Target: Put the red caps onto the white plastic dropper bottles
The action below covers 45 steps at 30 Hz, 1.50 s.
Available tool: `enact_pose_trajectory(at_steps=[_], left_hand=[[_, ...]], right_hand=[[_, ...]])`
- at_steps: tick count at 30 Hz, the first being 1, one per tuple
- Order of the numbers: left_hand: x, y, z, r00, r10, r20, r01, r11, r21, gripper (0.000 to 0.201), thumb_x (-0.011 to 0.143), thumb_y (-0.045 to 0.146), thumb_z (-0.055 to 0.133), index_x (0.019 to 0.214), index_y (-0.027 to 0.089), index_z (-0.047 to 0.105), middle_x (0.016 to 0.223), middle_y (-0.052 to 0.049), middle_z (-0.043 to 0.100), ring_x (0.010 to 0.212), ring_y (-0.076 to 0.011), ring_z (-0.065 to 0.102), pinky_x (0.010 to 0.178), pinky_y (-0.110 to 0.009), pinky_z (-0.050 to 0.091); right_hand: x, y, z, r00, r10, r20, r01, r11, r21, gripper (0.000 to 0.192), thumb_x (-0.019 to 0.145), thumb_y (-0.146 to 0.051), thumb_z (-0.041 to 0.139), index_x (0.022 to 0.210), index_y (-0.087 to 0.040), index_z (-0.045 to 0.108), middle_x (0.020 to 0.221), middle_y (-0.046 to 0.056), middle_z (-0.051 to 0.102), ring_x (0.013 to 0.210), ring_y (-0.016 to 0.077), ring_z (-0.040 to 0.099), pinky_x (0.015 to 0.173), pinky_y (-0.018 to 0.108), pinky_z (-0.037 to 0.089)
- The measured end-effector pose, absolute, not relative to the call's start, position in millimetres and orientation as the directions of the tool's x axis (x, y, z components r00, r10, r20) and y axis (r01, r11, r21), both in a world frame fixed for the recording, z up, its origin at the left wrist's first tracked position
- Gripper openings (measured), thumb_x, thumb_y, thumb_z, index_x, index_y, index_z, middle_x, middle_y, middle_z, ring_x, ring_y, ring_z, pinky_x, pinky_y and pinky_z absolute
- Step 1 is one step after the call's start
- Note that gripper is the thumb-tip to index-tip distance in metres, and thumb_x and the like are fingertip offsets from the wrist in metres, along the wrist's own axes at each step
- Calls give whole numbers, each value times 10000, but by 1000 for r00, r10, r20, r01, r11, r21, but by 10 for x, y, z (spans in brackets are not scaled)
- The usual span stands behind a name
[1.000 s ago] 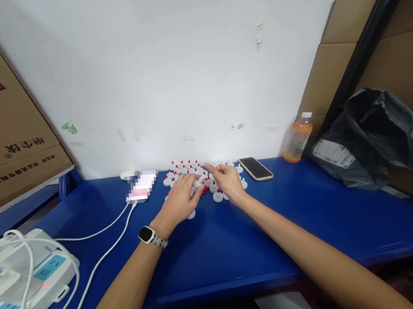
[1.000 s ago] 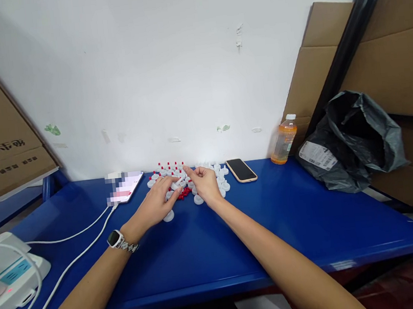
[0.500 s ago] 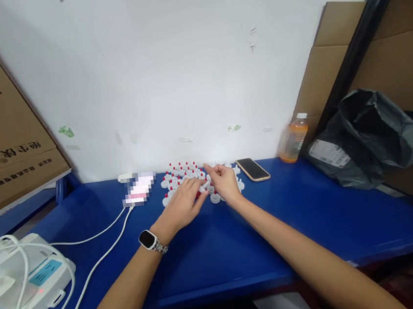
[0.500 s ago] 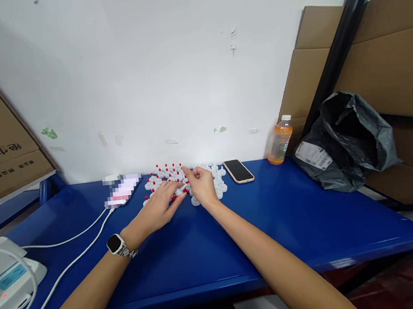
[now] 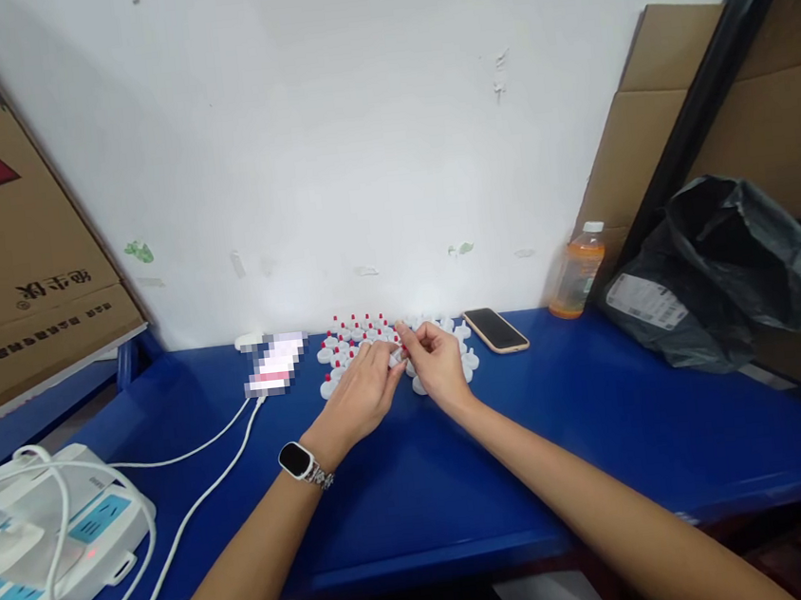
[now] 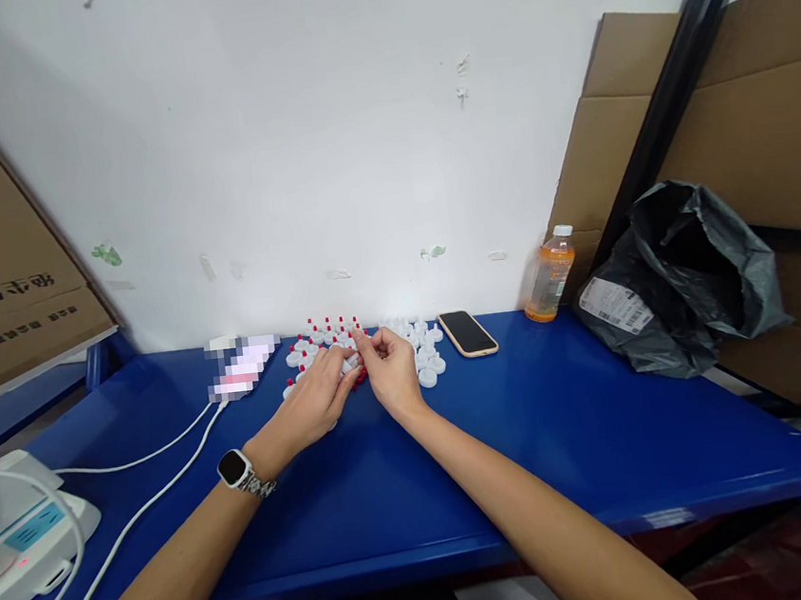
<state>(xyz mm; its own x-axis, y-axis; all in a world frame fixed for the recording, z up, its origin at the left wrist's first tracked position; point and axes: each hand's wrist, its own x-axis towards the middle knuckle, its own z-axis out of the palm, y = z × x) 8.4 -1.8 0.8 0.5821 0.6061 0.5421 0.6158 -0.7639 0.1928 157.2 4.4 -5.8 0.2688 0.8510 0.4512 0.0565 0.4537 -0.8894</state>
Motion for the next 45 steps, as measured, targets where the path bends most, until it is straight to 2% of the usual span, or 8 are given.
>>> enact_pose_trajectory(at_steps=[6,11,21,25,28,34,38,45], left_hand=[[-17,0,46,571,613,546,562,-777,285,294,1044,361,290,1220,196,457,1119,-93,562,1058,-238,552,949,-427,474],[3,-19,44,532,624,573,523,-774,356,313,1042,363,299,1276,191,413,1209,-119,545,1145,-244,546,1000,-434,460],[38,-26,-1,525,686,504,443,-726,526,409,1038,416,283,1361,182,371,1308,-152,540,1179,-252,572,1024,-425,463],[50,38,-8,494,691,527,467,-722,510,531,1029,441,324,1500,216,225,1430,-144,452,1314,-261,470,1105,-453,394],[33,124,-25,441,709,550,531,-700,477,630,1009,471,383,1537,230,137,1416,-139,448,1280,-258,474,1096,-478,396],[41,159,-28,469,691,550,576,-711,403,408,1019,428,370,1365,224,444,1306,-106,535,1248,-255,487,1082,-464,401],[76,135,-36,505,664,551,572,-736,362,352,1020,412,377,1294,230,504,1245,-84,563,1193,-243,504,1051,-441,418],[78,175,-51,514,665,542,592,-732,337,320,1019,412,374,1212,229,553,1194,-71,581,1137,-242,515,1018,-445,430]], right_hand=[[1715,-22,67,-60,967,249,-238,228,-944,395,653,-503,813,751,-180,607,602,-48,540,446,62,337,389,221,232],[1778,-24,124,-193,952,240,-407,144,-902,356,644,-384,858,713,-183,572,643,-16,609,540,90,470,484,238,351],[1802,-15,59,-244,914,324,-366,222,-904,329,702,-366,830,716,-187,553,638,-23,613,539,100,516,544,259,387],[1902,72,133,-173,921,348,-194,314,-929,325,731,-416,776,741,-199,533,650,-20,627,531,113,531,555,273,416],[2087,310,183,41,884,465,144,455,-879,231,770,-362,706,734,-196,549,663,-5,637,568,127,550,572,270,428],[2370,870,121,-13,891,455,736,316,-598,46,787,-161,583,757,-187,606,741,26,683,666,145,597,620,251,419],[2348,1022,65,-92,932,351,826,268,-496,80,770,-123,582,782,-177,641,793,53,711,713,160,613,634,250,414],[2346,1012,97,-205,961,185,780,274,-562,49,755,-130,639,758,-151,683,713,41,729,692,146,658,621,211,451]])
